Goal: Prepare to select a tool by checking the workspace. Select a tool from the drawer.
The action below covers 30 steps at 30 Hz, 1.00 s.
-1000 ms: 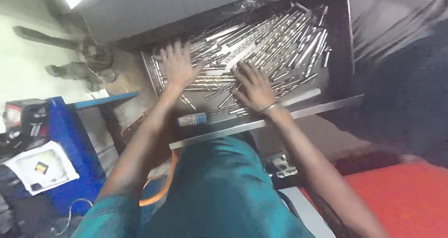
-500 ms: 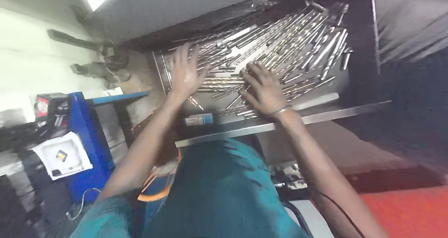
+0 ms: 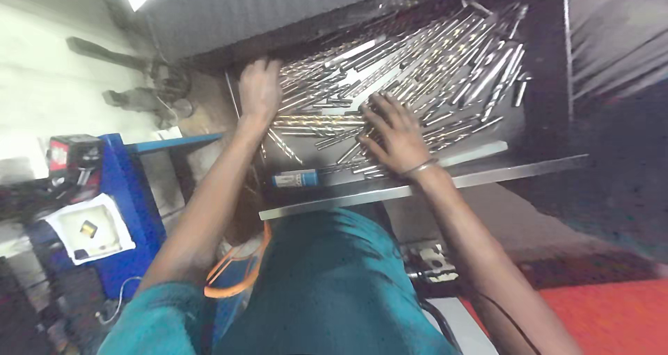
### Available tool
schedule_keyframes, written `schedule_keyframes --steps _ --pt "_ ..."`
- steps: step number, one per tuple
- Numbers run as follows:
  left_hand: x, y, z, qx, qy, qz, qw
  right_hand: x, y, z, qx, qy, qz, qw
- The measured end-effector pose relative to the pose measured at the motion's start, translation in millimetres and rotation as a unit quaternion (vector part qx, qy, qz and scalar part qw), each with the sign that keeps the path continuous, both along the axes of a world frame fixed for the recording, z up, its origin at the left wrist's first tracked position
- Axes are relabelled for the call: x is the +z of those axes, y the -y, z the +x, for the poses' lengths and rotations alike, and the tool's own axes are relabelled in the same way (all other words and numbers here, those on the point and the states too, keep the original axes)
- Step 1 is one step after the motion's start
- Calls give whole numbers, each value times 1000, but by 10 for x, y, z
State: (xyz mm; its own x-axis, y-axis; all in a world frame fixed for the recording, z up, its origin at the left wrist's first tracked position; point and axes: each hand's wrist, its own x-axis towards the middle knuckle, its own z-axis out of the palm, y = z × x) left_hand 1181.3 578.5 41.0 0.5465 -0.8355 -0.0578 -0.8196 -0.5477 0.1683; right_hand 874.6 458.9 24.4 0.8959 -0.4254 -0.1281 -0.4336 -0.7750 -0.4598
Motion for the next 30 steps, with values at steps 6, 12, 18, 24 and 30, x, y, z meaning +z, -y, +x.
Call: schedule_keyframes --steps 6,12,18,24,30 --pt "161 41 108 -16 -43 49 998 -8 9 -19 5 -2 -2 1000" --pt "263 45 149 -13 -62 94 994 -22 12 -10 2 5 1 1000" --pt "299 46 162 -7 -71 112 991 -34 17 -25 2 13 8 1000" --pt "327 -200 87 -56 -40 -21 997 -8 12 -2 -3 17 10 1000" --pt "750 -325 -545 161 -608 -230 743 -16 -2 -7 -8 26 15 1000"
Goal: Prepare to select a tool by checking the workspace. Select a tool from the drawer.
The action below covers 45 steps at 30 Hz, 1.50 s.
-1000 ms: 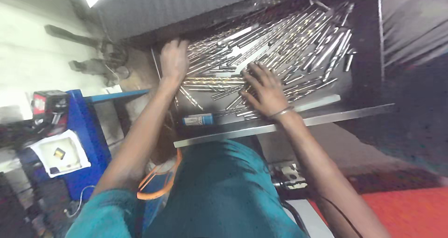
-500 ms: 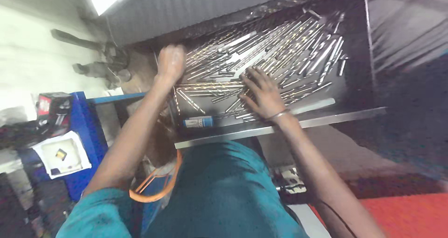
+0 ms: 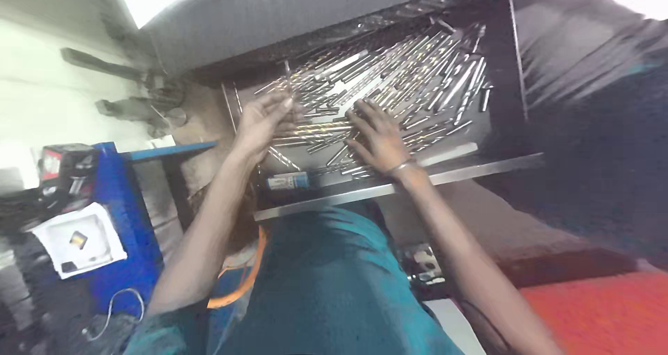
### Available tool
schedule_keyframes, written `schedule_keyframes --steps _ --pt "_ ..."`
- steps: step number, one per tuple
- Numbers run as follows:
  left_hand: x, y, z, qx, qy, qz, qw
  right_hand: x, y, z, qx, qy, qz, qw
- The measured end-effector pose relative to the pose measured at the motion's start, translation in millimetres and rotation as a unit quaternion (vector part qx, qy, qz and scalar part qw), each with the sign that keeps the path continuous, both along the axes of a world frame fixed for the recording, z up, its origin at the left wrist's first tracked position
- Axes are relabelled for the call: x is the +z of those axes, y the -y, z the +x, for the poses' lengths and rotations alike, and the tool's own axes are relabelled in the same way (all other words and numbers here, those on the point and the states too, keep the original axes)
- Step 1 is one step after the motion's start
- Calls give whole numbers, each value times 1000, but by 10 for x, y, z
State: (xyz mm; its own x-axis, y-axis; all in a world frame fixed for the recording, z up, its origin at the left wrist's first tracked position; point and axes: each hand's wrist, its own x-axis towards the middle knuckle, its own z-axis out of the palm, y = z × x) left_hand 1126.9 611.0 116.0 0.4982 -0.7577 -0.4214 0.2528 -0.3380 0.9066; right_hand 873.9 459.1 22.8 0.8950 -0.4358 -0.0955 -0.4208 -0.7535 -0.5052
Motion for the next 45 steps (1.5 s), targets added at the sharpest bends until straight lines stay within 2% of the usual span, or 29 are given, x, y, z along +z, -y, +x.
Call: schedule_keyframes --steps 2,5,12,22,23,25,27,28,30,34,38,42,45 --pt "103 -50 -189 21 -110 -36 993 -10 7 -8 1 3 -3 1000" --pt "254 -133 -372 -5 -142 -45 989 8 -4 -19 4 1 -7 1000" --pt "386 -104 -471 -24 -165 -118 979 5 -1 -2 0 -13 -2 1000" --pt "494 -80 -455 -32 -148 -131 980 -8 12 6 -1 -10 1 1000" --pt "474 -93 -444 -43 -109 -116 986 -6 10 5 0 -12 1 1000" --pt "384 -137 -388 -87 87 -48 991 -1 8 12 1 -13 -1 1000" --pt "219 -218 -217 -145 327 43 933 -2 7 15 1 -16 1 1000" --pt "126 -238 -88 -159 400 84 898 3 2 10 0 -14 4 1000" --pt "-31 -230 201 -169 486 140 846 -10 10 3 4 -10 -7 1000" --pt "-239 -110 618 -199 549 206 785 3 5 5 12 -15 -5 1000" --pt "-406 151 683 -193 606 235 735 25 7 8 14 -15 -5 1000" --pt "-482 350 641 -181 599 327 709 26 0 16 14 -25 0 1000" --pt "-520 404 635 -178 596 334 709 7 17 8 10 -7 -6 1000"
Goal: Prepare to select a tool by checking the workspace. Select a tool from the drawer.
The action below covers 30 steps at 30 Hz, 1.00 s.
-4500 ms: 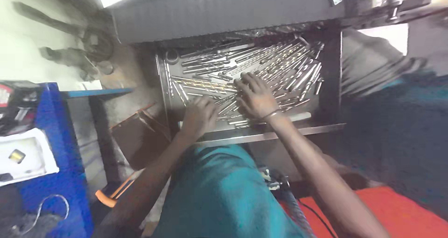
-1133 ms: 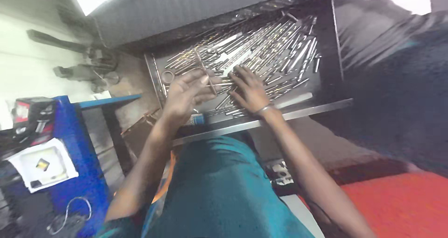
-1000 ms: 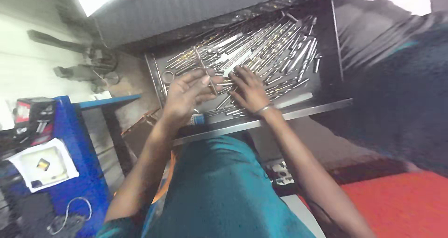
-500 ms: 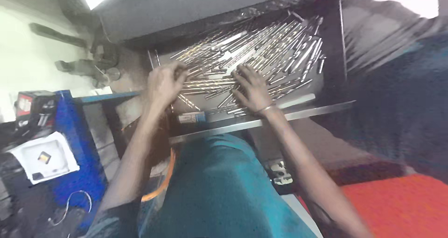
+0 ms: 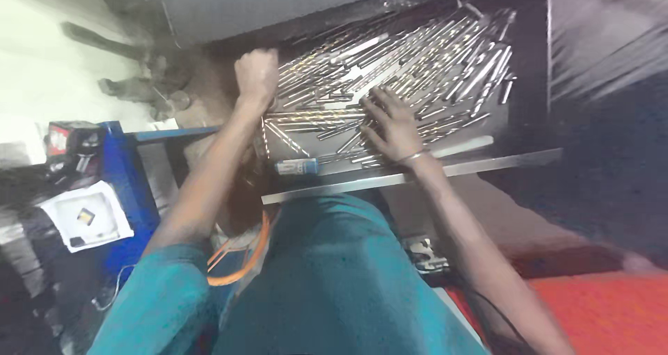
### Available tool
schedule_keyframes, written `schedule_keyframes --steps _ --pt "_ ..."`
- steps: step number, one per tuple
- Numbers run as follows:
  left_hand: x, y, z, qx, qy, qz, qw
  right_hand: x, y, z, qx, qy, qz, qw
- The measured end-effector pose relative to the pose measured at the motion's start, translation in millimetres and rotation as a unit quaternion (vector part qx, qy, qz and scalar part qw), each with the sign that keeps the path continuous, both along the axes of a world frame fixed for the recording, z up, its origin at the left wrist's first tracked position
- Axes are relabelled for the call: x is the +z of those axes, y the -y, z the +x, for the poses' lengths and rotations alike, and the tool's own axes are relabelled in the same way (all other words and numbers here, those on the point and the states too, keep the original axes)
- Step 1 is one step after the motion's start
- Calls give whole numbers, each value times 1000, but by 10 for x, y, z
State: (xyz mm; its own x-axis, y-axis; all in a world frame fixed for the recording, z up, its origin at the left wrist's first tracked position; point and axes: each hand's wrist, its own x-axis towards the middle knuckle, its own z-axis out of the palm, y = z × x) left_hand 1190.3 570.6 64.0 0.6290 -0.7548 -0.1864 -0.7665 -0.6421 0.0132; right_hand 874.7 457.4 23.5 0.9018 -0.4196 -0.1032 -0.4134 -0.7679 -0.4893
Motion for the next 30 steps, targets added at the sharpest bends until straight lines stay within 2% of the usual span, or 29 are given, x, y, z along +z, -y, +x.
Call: schedule_keyframes --steps 3,7,13,17,22,30 --pt "-98 -69 31 -11 -2 -18 1000 -10 -17 -2 -1 0 -3 1000" --pt "-55 -163 -6 -56 -34 -70 995 4 -15 -8 -7 -8 -3 1000" --pt "-66 -439 -393 -164 -94 -167 968 9 -2 -12 -6 4 -5 1000" --pt "-153 -588 -761 -181 -141 -109 967 34 -6 -41 -6 -8 -1 1000" --pt "-344 -682 -855 -182 -103 -105 972 47 -37 -57 -8 -14 7 1000" --pt "-273 -553 -935 -135 -54 -43 988 81 -39 -48 -20 -42 23 999"
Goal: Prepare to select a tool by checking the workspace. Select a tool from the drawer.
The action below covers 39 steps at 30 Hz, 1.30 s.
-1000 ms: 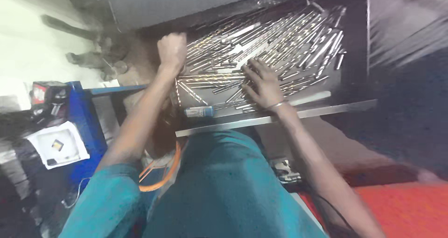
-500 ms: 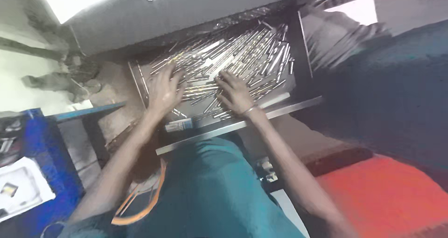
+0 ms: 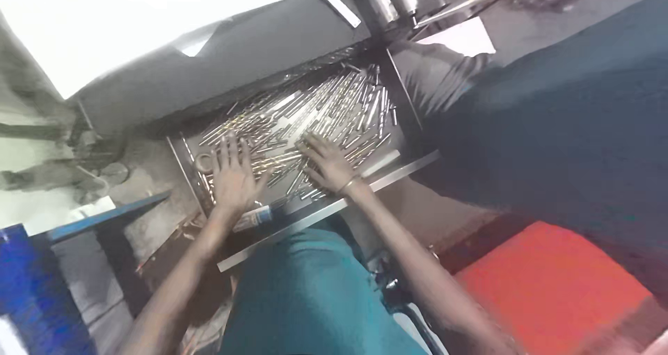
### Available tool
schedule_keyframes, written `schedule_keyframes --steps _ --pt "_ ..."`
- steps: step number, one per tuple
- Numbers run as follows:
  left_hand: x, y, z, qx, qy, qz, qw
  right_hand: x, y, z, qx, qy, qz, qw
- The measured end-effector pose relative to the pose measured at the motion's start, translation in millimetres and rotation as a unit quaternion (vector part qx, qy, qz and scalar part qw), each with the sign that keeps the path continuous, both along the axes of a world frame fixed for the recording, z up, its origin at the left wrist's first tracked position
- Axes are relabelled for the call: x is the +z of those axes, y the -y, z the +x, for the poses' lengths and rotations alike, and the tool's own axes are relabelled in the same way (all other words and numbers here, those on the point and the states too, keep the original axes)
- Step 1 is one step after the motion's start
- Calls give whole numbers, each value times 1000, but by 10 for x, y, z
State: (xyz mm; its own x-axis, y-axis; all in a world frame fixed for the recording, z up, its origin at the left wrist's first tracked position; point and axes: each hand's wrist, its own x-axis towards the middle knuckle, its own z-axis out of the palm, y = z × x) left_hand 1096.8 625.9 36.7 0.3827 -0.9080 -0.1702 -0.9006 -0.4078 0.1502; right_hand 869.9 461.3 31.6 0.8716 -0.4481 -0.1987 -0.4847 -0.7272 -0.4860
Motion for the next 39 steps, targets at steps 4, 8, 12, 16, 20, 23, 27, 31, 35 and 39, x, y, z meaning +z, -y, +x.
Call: schedule_keyframes --steps 4,8,12,16,20,23,27,31,35,39 --pt "134 320 -32 -33 -65 -78 994 -3 -10 -2 -7 7 8 1000" --pt "141 900 -131 -102 -115 -137 978 -26 -38 0 -19 24 4 1000" --pt "-20 1409 -162 -115 -97 -139 979 -32 -46 -5 -19 28 2 999" --pt "-49 1626 -226 -93 -54 -101 989 -31 -19 2 -19 28 10 999" --pt "150 1771 -411 -53 -12 22 998 9 2 4 -11 7 28 1000" --pt "258 1840 -449 -41 -5 56 998 33 -4 -13 -7 3 33 999" --pt "446 1856 -441 -18 -38 142 989 55 23 0 -6 10 46 999" --pt "689 1501 -392 15 -212 19 977 146 88 -67 -176 167 195 950" --pt "990 1038 -663 78 -502 -51 860 619 221 -226 -302 308 436 790" --pt "1241 752 -940 117 -652 -94 743 984 256 -458 -240 358 519 739"
